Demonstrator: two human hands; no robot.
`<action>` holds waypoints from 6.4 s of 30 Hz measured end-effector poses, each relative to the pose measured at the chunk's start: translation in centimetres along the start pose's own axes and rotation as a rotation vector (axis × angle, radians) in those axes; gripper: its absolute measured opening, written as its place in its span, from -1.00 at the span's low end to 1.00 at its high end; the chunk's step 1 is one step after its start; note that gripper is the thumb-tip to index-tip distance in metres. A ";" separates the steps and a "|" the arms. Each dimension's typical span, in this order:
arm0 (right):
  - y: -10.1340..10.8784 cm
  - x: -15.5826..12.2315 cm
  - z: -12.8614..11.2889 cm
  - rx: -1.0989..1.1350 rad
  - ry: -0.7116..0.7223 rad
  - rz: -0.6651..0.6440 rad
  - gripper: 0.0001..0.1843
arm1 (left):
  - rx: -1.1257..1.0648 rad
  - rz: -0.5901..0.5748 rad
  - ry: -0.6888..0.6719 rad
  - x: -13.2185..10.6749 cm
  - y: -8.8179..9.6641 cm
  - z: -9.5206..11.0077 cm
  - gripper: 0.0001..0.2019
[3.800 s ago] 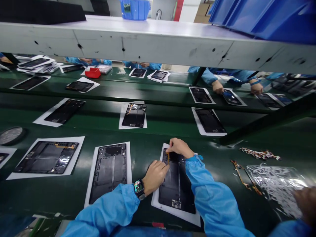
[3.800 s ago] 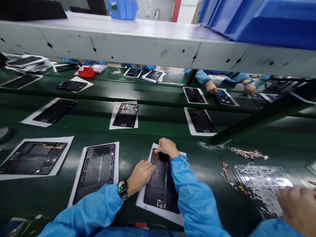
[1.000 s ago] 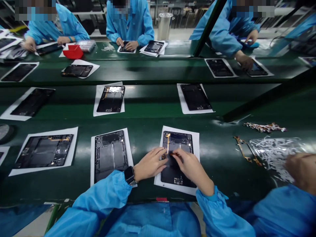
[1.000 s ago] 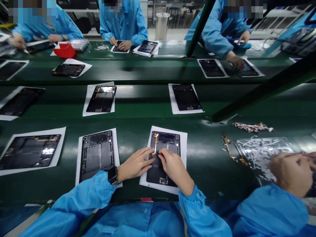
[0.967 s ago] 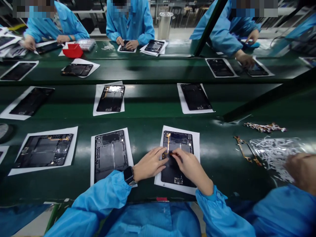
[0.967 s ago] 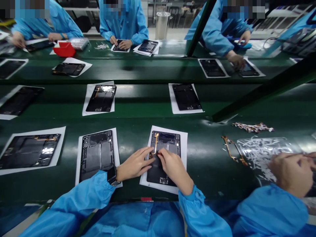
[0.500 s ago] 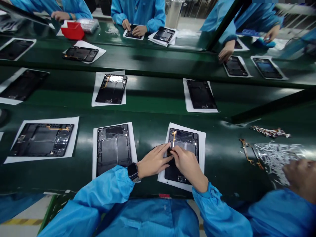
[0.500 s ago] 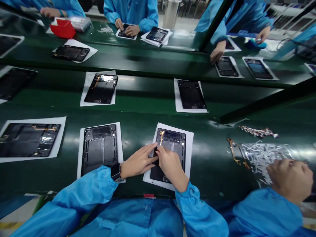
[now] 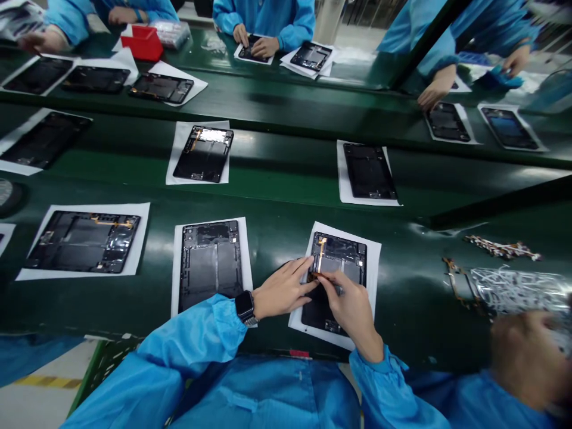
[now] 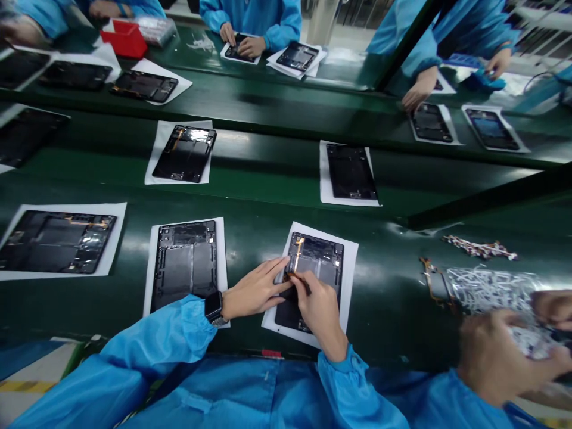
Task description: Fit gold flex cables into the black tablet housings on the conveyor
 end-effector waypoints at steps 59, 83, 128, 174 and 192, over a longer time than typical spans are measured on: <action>17.7 0.8 21.1 -0.126 -0.478 0.146 -0.90 | 0.087 -0.285 0.294 15.0 6.5 -7.0 -0.90; 13.7 2.0 17.8 0.046 -0.179 0.212 -0.78 | 0.450 0.043 0.791 11.3 27.3 -22.5 -0.76; 13.2 -13.1 9.9 0.315 -0.070 0.566 -0.72 | 0.399 -0.572 0.001 3.8 -2.5 7.9 -0.80; 8.6 8.2 0.5 0.318 0.165 -0.323 -0.85 | -0.400 0.158 0.426 3.8 2.0 0.7 -0.85; 3.6 12.7 2.3 0.035 0.139 -0.400 -0.89 | 0.486 -0.110 0.337 1.9 1.5 0.8 -0.77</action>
Point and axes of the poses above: each hand's wrist, its own x-axis towards the middle knuckle, its own y-axis out of the back of the hand, z = x × y, the point moved 3 cm from there along x, towards the middle knuckle, and after that the axes turned 14 degrees about -z, right-handed, at the moved point
